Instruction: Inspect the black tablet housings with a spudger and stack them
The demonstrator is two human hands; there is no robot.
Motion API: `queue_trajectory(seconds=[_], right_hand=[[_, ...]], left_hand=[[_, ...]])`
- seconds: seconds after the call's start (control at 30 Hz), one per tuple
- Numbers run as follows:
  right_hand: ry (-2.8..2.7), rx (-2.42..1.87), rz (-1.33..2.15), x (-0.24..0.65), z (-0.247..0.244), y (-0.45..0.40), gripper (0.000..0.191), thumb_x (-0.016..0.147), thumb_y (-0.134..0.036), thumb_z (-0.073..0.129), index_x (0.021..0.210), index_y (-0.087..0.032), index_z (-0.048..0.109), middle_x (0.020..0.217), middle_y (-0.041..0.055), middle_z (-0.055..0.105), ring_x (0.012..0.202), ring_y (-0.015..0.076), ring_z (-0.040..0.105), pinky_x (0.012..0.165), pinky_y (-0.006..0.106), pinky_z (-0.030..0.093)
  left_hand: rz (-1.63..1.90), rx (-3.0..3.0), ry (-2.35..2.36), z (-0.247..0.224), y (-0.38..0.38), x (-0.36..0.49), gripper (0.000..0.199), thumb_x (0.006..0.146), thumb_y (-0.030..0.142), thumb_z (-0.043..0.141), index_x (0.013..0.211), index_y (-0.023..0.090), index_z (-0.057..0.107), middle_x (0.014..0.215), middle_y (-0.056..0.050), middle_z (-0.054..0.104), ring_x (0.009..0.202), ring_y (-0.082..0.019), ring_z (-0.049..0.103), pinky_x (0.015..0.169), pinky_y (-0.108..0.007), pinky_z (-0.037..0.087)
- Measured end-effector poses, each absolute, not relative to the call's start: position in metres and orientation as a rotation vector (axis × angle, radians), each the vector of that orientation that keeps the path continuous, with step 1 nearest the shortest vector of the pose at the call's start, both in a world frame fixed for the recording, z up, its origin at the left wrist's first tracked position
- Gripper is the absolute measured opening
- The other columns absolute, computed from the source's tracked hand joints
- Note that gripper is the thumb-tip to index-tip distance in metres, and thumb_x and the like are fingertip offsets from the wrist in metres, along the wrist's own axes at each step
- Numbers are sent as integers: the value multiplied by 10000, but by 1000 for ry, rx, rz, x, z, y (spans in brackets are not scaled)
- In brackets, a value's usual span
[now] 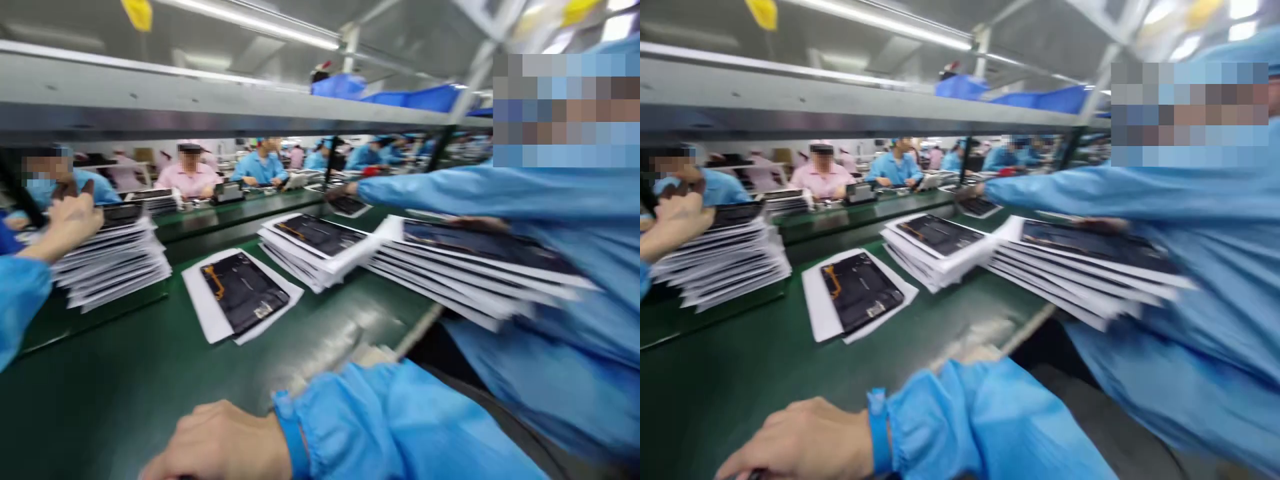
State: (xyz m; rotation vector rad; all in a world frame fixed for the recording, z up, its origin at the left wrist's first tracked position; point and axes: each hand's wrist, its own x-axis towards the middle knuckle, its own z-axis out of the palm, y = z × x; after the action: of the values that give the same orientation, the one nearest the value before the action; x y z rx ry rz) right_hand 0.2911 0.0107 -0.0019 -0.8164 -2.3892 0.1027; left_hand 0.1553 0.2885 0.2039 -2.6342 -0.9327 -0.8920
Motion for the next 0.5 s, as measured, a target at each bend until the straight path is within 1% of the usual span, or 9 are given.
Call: queue_trajectory(seconds=[0.03, 0.07, 0.1, 0.13, 0.17, 0.23, 0.27, 0.37, 0.5], right_hand=[[-2437, -837, 89, 292, 3, 11, 281, 968, -191, 615, 1244, -164, 567, 1023, -23, 753, 892, 95, 657, 798, 182, 468], [-2469, -873, 63, 293, 7, 12, 314, 944, -168, 640, 1249, -154, 564, 1020, -23, 748, 903, 96, 648, 787, 189, 463], [-2486, -918, 25, 293, 11, 12, 337, 921, -163, 661, 1245, -154, 570, 1011, -24, 744, 909, 102, 640, 766, 204, 460], [-2485, -969, -23, 294, 14, 11, 346, 904, -165, 674, 1237, -160, 578, 1002, -24, 742, 909, 112, 632, 751, 224, 456], [-2464, -1023, -75, 296, 17, 10, 340, 896, -174, 674, 1225, -171, 589, 996, -25, 740, 901, 122, 625, 732, 245, 450], [-2376, -1109, -169, 302, 19, 2, 297, 917, -196, 632, 1212, -181, 602, 992, -19, 741, 873, 135, 611, 718, 274, 438], [-2311, -1136, -207, 308, 19, -4, 272, 939, -200, 593, 1210, -177, 605, 982, -12, 741, 854, 139, 604, 724, 282, 435], [-2092, -1235, -265, 335, 15, -30, 247, 968, -165, 491, 1176, -170, 625, 898, 9, 726, 802, 153, 586, 728, 301, 432], [-1827, -1469, -260, 391, 10, -58, 341, 891, -37, 445, 1118, -185, 653, 845, 19, 696, 786, 165, 577, 728, 317, 438]], left_hand=[[-875, -2625, -835, 186, 288, 168, 407, 1049, 286, 443, 1351, 31, 543, 1448, -120, 515, 1389, -441, 404, 1111, -650, 342], [-832, -2631, -703, 165, 285, 177, 399, 1049, 221, 380, 1362, 37, 546, 1482, -120, 501, 1427, -436, 360, 1134, -653, 306], [-761, -2647, -535, 142, 277, 181, 412, 1029, 156, 347, 1371, 64, 557, 1503, -111, 501, 1451, -406, 350, 1157, -632, 290], [-632, -2679, -328, 117, 267, 181, 447, 999, 97, 342, 1380, 124, 574, 1526, -87, 497, 1461, -341, 378, 1188, -566, 292], [-550, -2693, -152, 92, 254, 176, 491, 953, 60, 368, 1377, 168, 591, 1503, -76, 536, 1444, -313, 425, 1195, -542, 303], [-522, -2683, 30, 47, 225, 160, 554, 868, 50, 419, 1355, 217, 624, 1468, -77, 576, 1409, -304, 484, 1203, -515, 314], [-528, -2676, 34, 29, 211, 149, 581, 847, 39, 413, 1352, 222, 633, 1466, -83, 578, 1405, -300, 493, 1214, -503, 297], [-616, -2662, -34, -8, 182, 117, 527, 869, 73, 412, 1282, 237, 694, 1399, -78, 636, 1333, -287, 566, 1235, -460, 256], [-693, -2733, -159, -28, 175, 87, 496, 904, 118, 410, 1265, 276, 711, 1369, -37, 661, 1305, -272, 584, 1247, -433, 240]])
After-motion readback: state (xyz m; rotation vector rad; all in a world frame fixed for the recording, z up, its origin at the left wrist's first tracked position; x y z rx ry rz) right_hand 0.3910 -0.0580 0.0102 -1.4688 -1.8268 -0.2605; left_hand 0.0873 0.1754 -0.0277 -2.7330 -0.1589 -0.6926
